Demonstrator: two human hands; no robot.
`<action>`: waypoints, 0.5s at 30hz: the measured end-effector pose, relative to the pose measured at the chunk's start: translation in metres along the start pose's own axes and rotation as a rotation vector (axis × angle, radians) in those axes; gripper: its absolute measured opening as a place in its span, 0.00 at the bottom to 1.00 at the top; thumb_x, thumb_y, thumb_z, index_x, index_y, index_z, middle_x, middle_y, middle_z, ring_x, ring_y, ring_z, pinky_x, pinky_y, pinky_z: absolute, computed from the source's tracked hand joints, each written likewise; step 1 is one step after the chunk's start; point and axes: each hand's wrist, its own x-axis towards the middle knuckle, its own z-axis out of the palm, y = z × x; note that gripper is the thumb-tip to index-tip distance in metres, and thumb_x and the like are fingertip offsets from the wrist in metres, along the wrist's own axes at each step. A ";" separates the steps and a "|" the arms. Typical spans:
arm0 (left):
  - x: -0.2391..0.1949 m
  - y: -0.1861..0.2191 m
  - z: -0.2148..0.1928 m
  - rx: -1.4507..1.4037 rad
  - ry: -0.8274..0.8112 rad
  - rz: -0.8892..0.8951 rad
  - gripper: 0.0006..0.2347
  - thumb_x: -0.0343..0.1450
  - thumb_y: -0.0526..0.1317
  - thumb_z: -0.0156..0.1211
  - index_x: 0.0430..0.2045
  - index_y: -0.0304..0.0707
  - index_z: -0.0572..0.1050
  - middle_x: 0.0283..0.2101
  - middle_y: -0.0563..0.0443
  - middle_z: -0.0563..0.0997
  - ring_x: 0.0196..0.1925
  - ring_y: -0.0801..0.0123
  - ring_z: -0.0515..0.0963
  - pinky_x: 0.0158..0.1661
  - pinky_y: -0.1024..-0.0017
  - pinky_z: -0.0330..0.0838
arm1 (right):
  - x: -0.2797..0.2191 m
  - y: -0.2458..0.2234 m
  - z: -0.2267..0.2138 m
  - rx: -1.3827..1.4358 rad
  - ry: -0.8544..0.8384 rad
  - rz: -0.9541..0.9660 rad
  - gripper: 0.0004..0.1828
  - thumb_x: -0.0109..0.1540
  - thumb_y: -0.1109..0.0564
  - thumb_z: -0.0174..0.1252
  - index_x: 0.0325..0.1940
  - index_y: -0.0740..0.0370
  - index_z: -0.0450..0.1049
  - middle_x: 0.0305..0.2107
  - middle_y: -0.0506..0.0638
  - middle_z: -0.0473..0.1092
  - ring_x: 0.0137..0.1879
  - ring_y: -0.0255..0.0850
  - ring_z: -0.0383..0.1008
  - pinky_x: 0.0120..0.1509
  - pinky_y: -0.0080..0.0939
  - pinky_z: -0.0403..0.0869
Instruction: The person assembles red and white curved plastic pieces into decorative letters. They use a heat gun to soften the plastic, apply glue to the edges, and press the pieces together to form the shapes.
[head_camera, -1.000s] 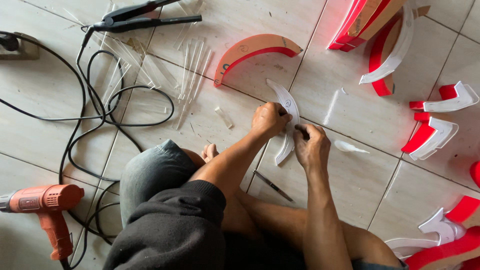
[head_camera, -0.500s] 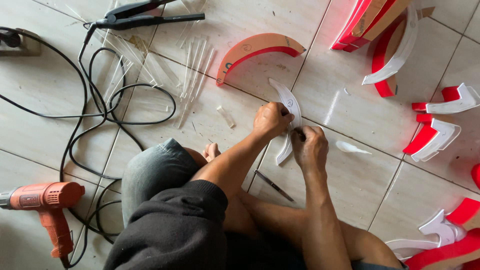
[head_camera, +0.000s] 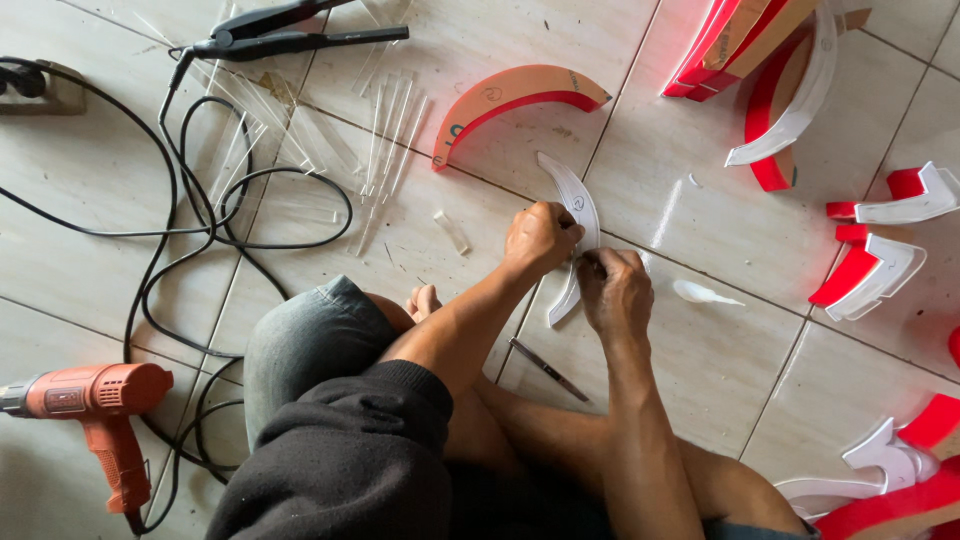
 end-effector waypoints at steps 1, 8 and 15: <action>-0.001 0.000 0.000 0.004 0.000 -0.011 0.12 0.67 0.48 0.63 0.39 0.49 0.84 0.42 0.42 0.86 0.52 0.49 0.84 0.52 0.56 0.78 | -0.001 0.000 -0.001 0.011 0.009 -0.014 0.10 0.62 0.41 0.60 0.45 0.39 0.81 0.42 0.44 0.72 0.52 0.50 0.78 0.62 0.58 0.75; 0.006 -0.004 0.007 0.033 0.011 -0.046 0.11 0.67 0.50 0.64 0.39 0.52 0.84 0.41 0.44 0.86 0.52 0.51 0.84 0.52 0.57 0.79 | -0.001 -0.003 -0.002 0.014 -0.003 0.000 0.10 0.62 0.40 0.60 0.44 0.37 0.80 0.42 0.44 0.72 0.52 0.50 0.78 0.64 0.59 0.74; -0.009 0.011 -0.004 -0.053 0.034 -0.091 0.12 0.68 0.45 0.65 0.44 0.49 0.81 0.42 0.41 0.86 0.53 0.49 0.84 0.54 0.56 0.77 | -0.003 -0.007 -0.003 0.016 -0.011 -0.006 0.10 0.63 0.39 0.59 0.45 0.38 0.80 0.43 0.44 0.72 0.53 0.50 0.78 0.65 0.58 0.74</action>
